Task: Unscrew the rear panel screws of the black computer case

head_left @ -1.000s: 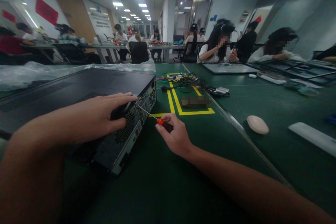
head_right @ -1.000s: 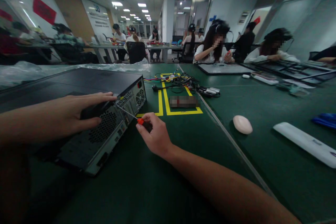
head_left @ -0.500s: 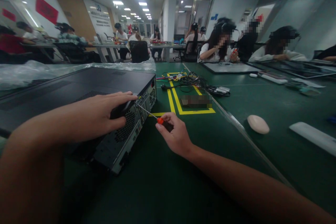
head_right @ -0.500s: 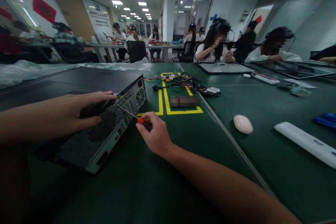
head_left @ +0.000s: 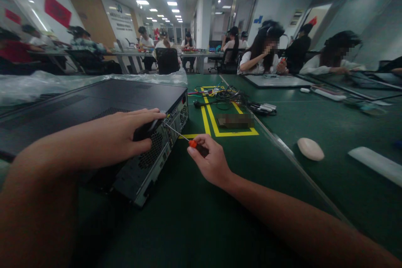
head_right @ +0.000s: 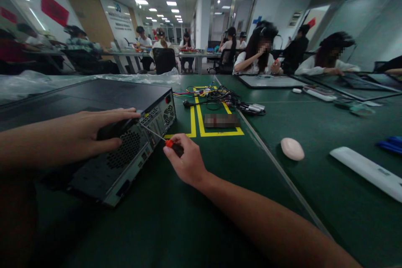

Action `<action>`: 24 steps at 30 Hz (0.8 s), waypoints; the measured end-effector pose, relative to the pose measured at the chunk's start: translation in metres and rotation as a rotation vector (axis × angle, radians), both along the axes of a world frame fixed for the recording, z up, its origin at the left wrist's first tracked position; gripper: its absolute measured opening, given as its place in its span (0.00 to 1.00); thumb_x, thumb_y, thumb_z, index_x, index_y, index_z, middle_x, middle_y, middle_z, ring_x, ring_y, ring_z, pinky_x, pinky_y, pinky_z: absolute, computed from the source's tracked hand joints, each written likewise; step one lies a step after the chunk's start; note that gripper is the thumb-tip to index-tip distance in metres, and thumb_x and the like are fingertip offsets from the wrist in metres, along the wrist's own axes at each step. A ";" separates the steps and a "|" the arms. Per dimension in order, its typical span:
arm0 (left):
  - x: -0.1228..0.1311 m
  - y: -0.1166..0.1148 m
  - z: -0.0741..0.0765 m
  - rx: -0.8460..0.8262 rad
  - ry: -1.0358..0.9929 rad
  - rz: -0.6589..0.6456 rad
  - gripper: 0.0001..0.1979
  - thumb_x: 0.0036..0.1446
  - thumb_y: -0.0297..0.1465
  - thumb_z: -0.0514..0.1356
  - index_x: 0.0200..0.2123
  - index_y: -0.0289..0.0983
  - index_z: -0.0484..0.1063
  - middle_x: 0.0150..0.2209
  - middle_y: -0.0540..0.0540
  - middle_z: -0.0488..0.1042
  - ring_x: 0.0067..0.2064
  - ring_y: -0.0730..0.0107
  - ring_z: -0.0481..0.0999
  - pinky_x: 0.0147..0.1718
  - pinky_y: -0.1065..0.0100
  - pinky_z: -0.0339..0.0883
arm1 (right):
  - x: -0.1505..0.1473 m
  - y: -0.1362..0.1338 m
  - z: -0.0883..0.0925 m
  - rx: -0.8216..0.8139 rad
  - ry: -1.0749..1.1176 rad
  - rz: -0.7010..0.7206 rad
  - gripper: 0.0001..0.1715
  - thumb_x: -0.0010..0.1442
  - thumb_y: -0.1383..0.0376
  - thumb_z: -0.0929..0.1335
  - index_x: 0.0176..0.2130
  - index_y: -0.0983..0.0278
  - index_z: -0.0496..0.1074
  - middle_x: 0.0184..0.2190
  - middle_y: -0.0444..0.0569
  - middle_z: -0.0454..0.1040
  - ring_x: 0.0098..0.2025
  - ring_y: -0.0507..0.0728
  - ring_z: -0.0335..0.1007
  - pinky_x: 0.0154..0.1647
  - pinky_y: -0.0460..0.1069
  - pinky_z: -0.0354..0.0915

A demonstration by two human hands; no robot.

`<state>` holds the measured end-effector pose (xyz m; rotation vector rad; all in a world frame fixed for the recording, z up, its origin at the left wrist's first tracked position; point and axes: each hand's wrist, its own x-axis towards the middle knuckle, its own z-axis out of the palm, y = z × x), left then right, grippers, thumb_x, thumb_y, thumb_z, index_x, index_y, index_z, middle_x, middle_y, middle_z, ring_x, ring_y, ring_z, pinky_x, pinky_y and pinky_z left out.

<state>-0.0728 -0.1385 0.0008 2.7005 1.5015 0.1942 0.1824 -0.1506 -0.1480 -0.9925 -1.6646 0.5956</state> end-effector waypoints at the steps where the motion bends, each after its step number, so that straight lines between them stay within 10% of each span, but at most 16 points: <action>1: 0.000 0.001 0.000 -0.008 0.001 0.006 0.37 0.61 0.44 0.60 0.72 0.47 0.64 0.69 0.49 0.70 0.64 0.49 0.76 0.67 0.56 0.66 | 0.000 0.000 -0.001 0.006 0.005 -0.001 0.09 0.66 0.60 0.71 0.43 0.60 0.71 0.34 0.44 0.74 0.32 0.54 0.70 0.35 0.51 0.67; 24: 0.001 -0.001 0.001 -0.018 0.030 0.012 0.35 0.63 0.44 0.56 0.73 0.48 0.63 0.69 0.49 0.70 0.65 0.48 0.75 0.66 0.53 0.67 | 0.001 0.000 -0.002 0.027 -0.021 -0.004 0.10 0.68 0.58 0.68 0.47 0.60 0.72 0.39 0.48 0.78 0.39 0.57 0.75 0.42 0.53 0.70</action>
